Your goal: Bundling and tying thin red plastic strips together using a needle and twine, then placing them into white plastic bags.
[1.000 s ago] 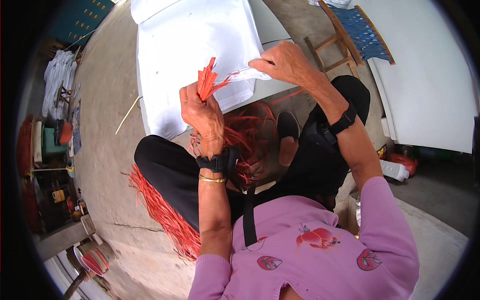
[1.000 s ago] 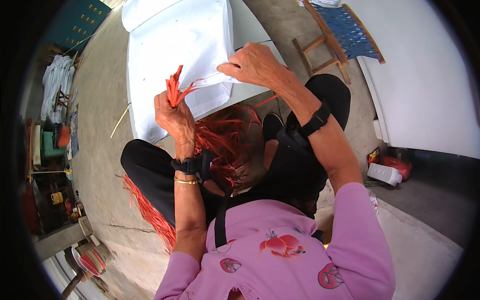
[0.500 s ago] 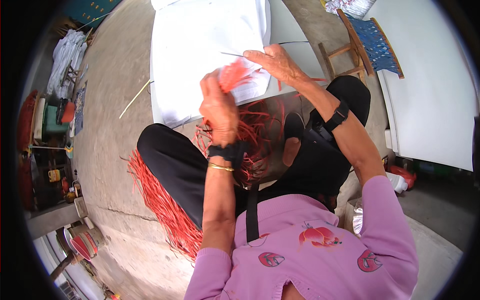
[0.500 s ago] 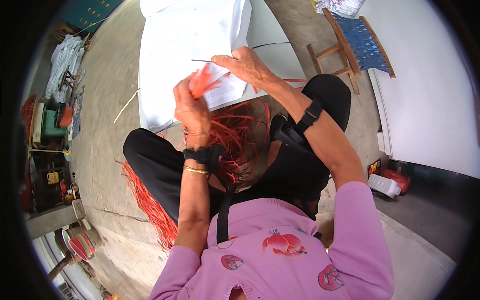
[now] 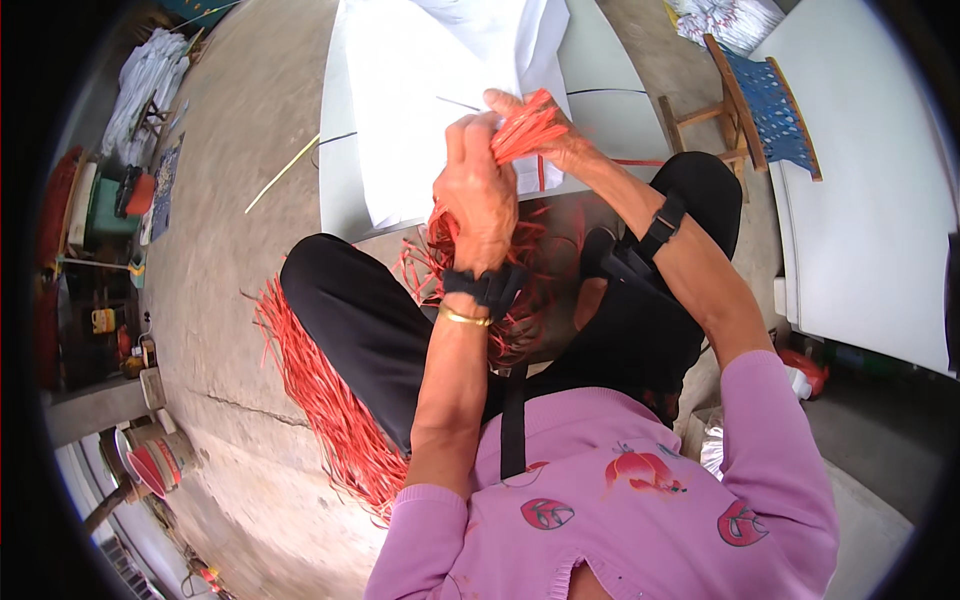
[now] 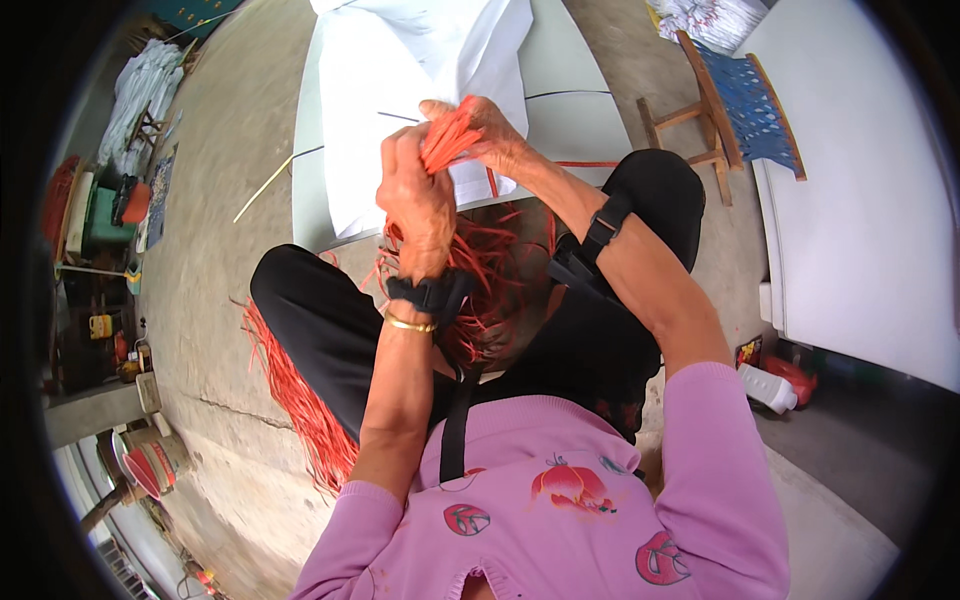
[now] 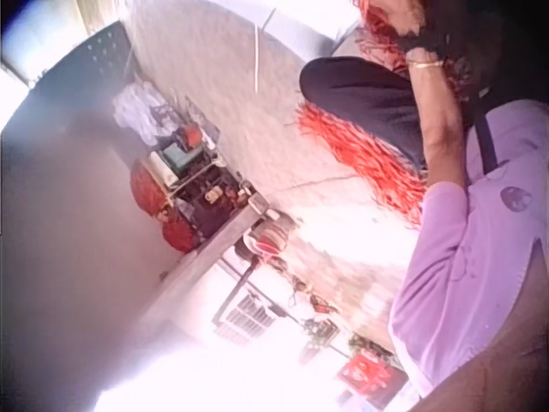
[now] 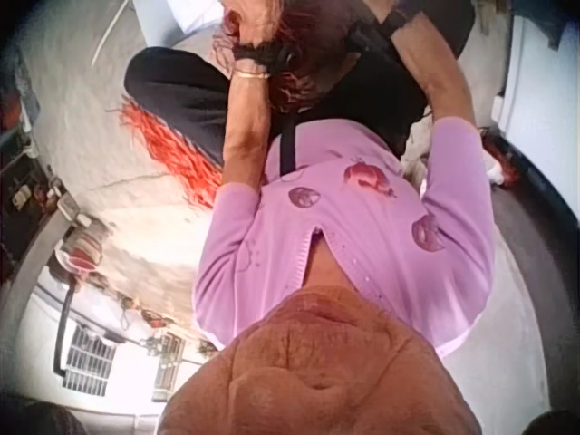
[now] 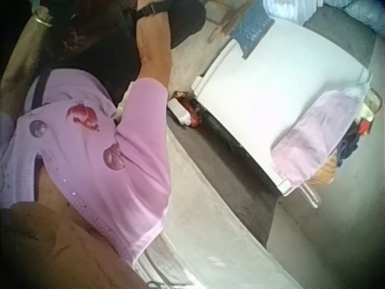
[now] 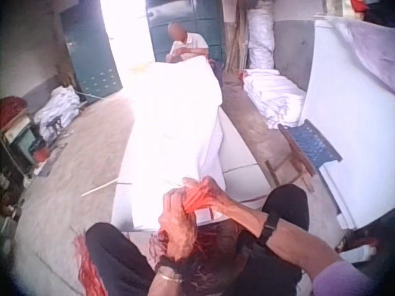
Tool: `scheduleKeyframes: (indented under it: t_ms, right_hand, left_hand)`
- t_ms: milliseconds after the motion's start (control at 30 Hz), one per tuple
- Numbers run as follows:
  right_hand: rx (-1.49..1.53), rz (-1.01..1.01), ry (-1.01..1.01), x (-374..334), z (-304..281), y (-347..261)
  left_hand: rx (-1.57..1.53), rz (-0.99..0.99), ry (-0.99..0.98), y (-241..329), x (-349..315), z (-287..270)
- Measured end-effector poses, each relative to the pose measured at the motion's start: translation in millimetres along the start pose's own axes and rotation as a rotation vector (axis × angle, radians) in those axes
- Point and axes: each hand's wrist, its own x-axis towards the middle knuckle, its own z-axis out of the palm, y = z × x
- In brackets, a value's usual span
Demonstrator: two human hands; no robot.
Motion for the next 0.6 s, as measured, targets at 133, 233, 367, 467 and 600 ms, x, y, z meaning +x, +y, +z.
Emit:
scheduleKeyframes:
  t_ms: [133, 233, 367, 467, 600]
  right_hand:
    - [-0.435, -0.057, 0.033, 0.9, -7.1, -12.5]
    - [-0.813, -0.37, 0.01, 0.8, -10.0, -8.6]
    - [-0.984, -0.445, -0.105, 6.6, 4.5, 8.3]
    - [-0.625, -0.553, -0.115, 12.8, 14.9, 12.6]
    - [-0.173, -0.025, -0.006, 13.6, 20.6, 5.4]
  left_hand:
    - [0.288, -0.15, 0.15, -32.3, 2.5, -30.6]
    - [0.311, -0.195, 0.167, -50.1, 1.5, -45.7]
    - [0.23, -0.075, 0.166, -36.4, 4.2, -23.5]
    - [0.126, -0.06, 0.151, -13.7, 10.5, 4.1]
    - [0.044, -0.063, 0.094, -12.4, 11.6, -0.1]
